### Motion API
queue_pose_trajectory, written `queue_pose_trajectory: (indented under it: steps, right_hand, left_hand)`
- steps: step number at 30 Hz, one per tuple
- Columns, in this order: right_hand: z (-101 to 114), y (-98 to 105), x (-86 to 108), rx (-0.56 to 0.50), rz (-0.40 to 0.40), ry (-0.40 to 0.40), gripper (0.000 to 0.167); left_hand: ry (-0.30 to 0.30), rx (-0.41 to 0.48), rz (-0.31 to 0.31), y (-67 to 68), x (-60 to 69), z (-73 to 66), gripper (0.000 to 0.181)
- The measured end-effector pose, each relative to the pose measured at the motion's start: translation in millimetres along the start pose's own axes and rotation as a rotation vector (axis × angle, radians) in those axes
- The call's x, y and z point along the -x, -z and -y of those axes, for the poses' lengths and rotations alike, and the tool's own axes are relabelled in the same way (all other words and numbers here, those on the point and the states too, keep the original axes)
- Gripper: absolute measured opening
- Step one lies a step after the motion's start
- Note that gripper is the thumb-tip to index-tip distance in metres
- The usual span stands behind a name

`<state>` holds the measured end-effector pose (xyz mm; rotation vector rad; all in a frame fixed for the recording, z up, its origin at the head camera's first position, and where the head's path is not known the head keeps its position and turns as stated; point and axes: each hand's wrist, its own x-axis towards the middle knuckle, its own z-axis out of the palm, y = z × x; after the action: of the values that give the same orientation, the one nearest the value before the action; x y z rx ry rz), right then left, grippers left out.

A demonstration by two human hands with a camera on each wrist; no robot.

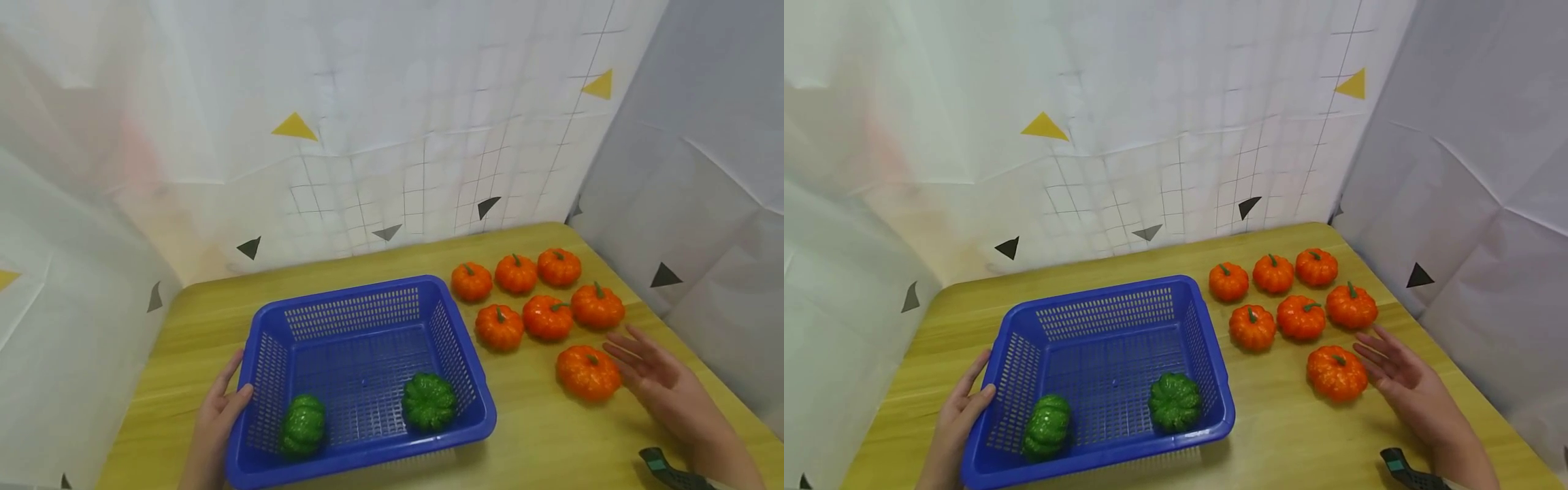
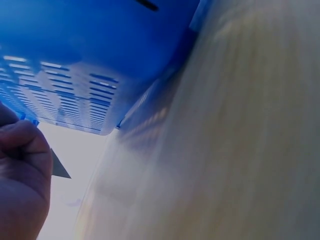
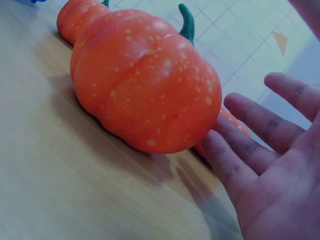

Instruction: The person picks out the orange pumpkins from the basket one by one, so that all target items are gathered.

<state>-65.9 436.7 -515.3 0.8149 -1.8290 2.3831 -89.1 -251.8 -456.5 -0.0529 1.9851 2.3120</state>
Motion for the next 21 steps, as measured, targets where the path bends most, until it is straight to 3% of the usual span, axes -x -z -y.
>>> queue_pose_trajectory:
  steps: [4, 12, 16, 18, 21]
  right_hand:
    - [-0.1, 2.0, -3.1, -0.108, 0.041, 0.073, 0.065]
    - [2.7, 3.1, -4.0, -0.131, 0.075, 0.085, 0.065]
    - [2.3, 3.9, -5.2, -0.158, 0.084, 0.096, 0.065]
    - [3.7, 3.0, -8.7, -0.182, 0.101, 0.149, 0.063]
    - [18.4, -2.1, -17.4, -0.101, 0.078, 0.209, 0.058]
  left_hand:
    - [0.018, -0.004, -0.010, -1.0, -1.8, 0.0, 0.060]
    - [0.051, -0.035, -0.038, -5.1, -3.7, 0.5, 0.062]
    - [0.036, -0.047, -0.033, -3.4, -2.1, 0.6, 0.061]
    - [0.018, -0.081, -0.021, 0.2, -2.1, 1.0, 0.060]
    - [-0.003, -0.241, -0.030, 9.8, -6.9, -5.6, 0.059]
